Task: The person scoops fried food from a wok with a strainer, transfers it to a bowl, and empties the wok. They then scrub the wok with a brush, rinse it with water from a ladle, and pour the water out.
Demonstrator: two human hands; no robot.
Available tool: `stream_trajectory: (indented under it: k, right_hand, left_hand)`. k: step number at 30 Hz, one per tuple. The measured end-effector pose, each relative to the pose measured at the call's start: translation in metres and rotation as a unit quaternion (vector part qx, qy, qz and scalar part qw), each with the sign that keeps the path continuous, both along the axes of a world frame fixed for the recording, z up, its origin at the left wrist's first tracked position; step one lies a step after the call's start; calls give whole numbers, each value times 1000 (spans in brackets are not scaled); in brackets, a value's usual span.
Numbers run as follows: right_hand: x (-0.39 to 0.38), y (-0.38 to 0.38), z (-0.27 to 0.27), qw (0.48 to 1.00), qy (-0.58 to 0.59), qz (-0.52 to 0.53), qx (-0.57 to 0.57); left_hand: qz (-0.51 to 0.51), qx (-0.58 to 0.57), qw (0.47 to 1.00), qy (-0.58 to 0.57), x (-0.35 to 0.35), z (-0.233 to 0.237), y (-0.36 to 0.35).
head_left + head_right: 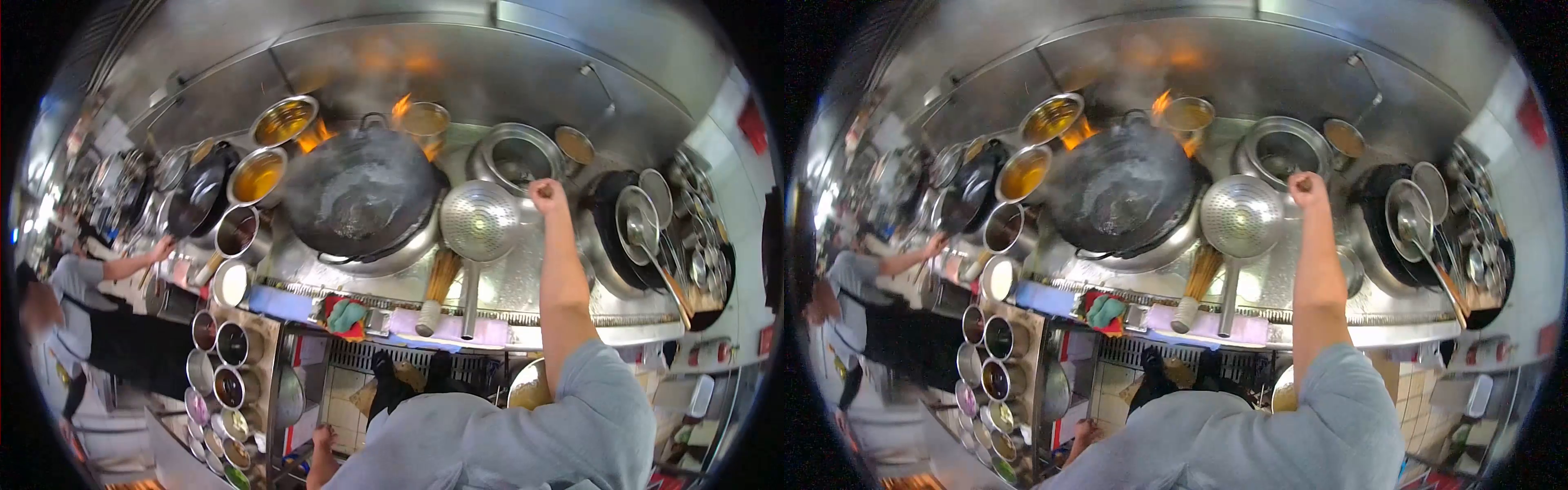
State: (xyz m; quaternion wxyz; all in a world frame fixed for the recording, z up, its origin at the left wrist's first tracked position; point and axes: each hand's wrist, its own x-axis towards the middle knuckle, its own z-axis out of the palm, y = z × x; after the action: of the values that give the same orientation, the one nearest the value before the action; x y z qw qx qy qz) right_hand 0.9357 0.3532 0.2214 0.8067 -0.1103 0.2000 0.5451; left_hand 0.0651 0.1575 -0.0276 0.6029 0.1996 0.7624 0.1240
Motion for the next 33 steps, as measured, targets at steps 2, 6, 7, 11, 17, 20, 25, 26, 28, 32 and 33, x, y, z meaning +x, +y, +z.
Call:
stream_trajectory:
  k: [2, 6, 7, 11, 17, 20, 25, 26, 28, 32, 33]
  right_hand:
    - [13, -1, -12, 998, -9, 36, 47]
    - [-24, -29, 39, 996, 6, 27, 90]
    - [-36, -35, 53, 994, -8, 38, 98]
    - [-105, -57, 131, 992, -53, 44, 107]
    - [-203, -78, 192, 986, -41, 35, 159]
    - [-256, -89, 203, 978, 14, 30, 207]
    - [-329, -111, 197, 980, 29, 33, 195]
    - [-341, -115, 199, 981, 30, 29, 191]
    - [-364, -122, 203, 985, 14, 83, 154]
    - [-381, -136, 200, 984, -88, 150, 46]
    - [-385, -138, 203, 975, -143, 170, 4]
  left_hand:
    - [-197, 48, 966, 159, 8, -11, 14]
    - [-173, 377, 881, 229, 112, 69, 91]
    - [-208, 393, 861, 247, 134, 91, 120]
    - [-268, 630, 703, 195, 225, 195, 216]
    - [-337, 743, 556, 161, 294, 254, 302]
    - [-405, 700, 569, 150, 293, 238, 319]
    - [-332, 724, 599, 81, 263, 236, 293]
    - [-335, 722, 601, 78, 256, 228, 282]
    - [-522, 519, 651, 188, 244, 213, 264]
    - [-711, 327, 552, 287, 251, 199, 264]
    - [-729, 324, 525, 298, 255, 198, 267]
